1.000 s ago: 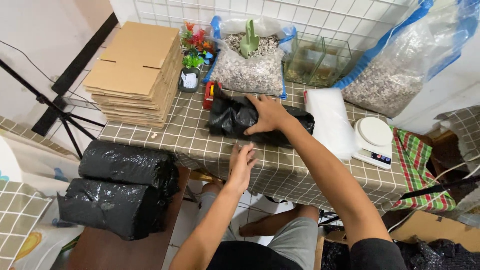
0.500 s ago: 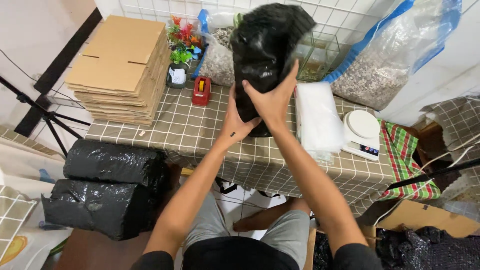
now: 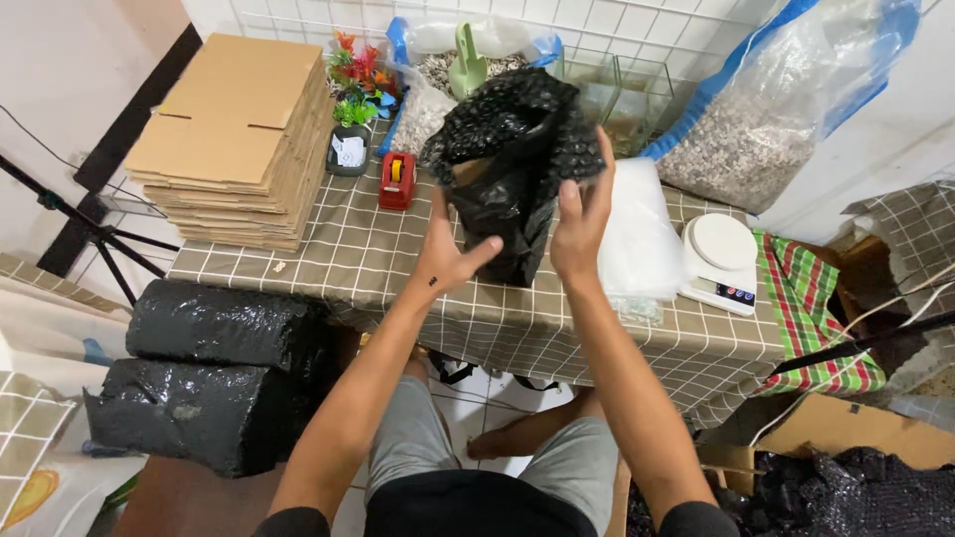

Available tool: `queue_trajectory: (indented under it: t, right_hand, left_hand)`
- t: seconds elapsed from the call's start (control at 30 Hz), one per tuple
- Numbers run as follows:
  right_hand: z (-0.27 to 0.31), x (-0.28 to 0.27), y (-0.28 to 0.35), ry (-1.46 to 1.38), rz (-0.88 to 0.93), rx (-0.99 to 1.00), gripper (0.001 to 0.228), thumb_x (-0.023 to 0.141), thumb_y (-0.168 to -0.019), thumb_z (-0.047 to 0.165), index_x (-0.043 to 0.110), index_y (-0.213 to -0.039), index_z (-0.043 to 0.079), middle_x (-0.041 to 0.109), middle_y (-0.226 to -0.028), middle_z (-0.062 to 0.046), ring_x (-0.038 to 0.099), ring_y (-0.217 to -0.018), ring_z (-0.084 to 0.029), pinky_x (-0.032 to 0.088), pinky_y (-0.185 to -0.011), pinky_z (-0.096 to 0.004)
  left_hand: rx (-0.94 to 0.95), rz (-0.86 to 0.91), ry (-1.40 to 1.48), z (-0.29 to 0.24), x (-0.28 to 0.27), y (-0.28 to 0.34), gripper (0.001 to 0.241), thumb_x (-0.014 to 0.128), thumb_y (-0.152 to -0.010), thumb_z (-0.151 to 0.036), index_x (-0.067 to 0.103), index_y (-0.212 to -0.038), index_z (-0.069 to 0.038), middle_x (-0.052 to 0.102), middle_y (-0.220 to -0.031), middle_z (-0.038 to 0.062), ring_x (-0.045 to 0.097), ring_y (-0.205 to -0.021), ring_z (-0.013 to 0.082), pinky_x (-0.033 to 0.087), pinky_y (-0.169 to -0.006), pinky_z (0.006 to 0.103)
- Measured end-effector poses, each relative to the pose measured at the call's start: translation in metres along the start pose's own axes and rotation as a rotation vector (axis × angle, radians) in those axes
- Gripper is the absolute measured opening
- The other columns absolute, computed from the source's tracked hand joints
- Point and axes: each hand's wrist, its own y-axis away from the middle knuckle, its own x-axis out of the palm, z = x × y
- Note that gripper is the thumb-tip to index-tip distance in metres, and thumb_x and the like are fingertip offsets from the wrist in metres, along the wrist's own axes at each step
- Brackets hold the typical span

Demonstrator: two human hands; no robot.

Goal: Wrapping a black object with black plastic film for shipping

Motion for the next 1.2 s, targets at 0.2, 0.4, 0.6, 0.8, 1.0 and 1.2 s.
queue_trajectory:
  t: [0.2,0.4,0.6,0.8,1.0,1.2]
  right_hand:
    - [0.009,-0.003,-0.013,0.157,0.024,-0.061,0.067,0.083,-0.089,0.017,0.051,-0.147,0.005,0.060,-0.134,-0.016,0.064,-0.124,-0.032,0.056,-0.101,-0.039]
    - [0.004,-0.024,-0.019,0.243,-0.245,-0.001,0.015,0.065,-0.100,0.008,0.073,-0.112,0.006,0.067,-0.085,-0.006,0.065,-0.071,-0.013,0.055,-0.061,-0.026]
    - [0.008,-0.036,-0.027,-0.058,-0.234,0.058,0.022,0.059,-0.107,0.023,0.066,-0.109,0.002,0.060,-0.070,-0.010,0.064,-0.057,-0.016,0.058,-0.057,-0.026]
    - [0.093,-0.017,-0.041,0.558,0.126,-0.382,0.056,0.076,-0.095,0.021,0.053,-0.143,0.004,0.028,-0.154,-0.018,0.055,-0.132,-0.033,0.055,-0.118,-0.051]
    - [0.089,0.009,-0.100,1.110,0.804,-0.625,0.050,0.081,-0.077,0.028,0.076,-0.126,0.021,0.016,-0.171,-0.018,0.003,-0.154,-0.044,0.015,-0.112,-0.083]
    - [0.114,-0.001,-0.151,1.075,1.016,-0.292,0.027,0.070,-0.081,0.017,0.077,-0.105,0.009,0.022,-0.166,-0.024,0.012,-0.149,-0.047,0.028,-0.104,-0.082]
  left_hand:
    - [0.313,-0.159,0.103,-0.063,0.009,-0.022,0.098,0.071,-0.100,-0.032,0.003,-0.168,-0.011,0.020,-0.169,0.017,0.021,-0.158,0.0294,0.018,-0.131,0.0463]
    - [0.248,-0.440,0.019,-0.058,0.027,-0.031,0.093,0.079,-0.095,-0.015,0.019,-0.166,-0.016,0.028,-0.166,0.016,0.030,-0.154,0.0328,0.026,-0.128,0.0425]
    - [0.193,-0.459,0.062,-0.063,0.026,-0.035,0.078,0.080,-0.094,-0.021,0.032,-0.156,-0.009,0.045,-0.148,0.022,0.047,-0.141,0.0386,0.037,-0.120,0.0505]
    - [0.401,-0.386,-0.204,-0.102,0.009,-0.028,0.085,0.068,-0.097,-0.039,0.021,-0.159,-0.005,0.028,-0.165,0.017,0.031,-0.159,0.0352,0.029,-0.137,0.0515]
    - [0.398,-0.424,-0.130,-0.088,0.010,-0.026,0.098,0.072,-0.092,-0.037,0.012,-0.161,-0.002,0.021,-0.168,0.021,0.025,-0.162,0.0366,0.022,-0.140,0.0488]
    - [0.122,-0.237,-0.067,-0.070,0.003,-0.026,0.137,0.093,-0.080,-0.038,-0.014,-0.162,-0.011,-0.013,-0.173,0.017,-0.003,-0.165,0.0289,0.008,-0.136,0.0458]
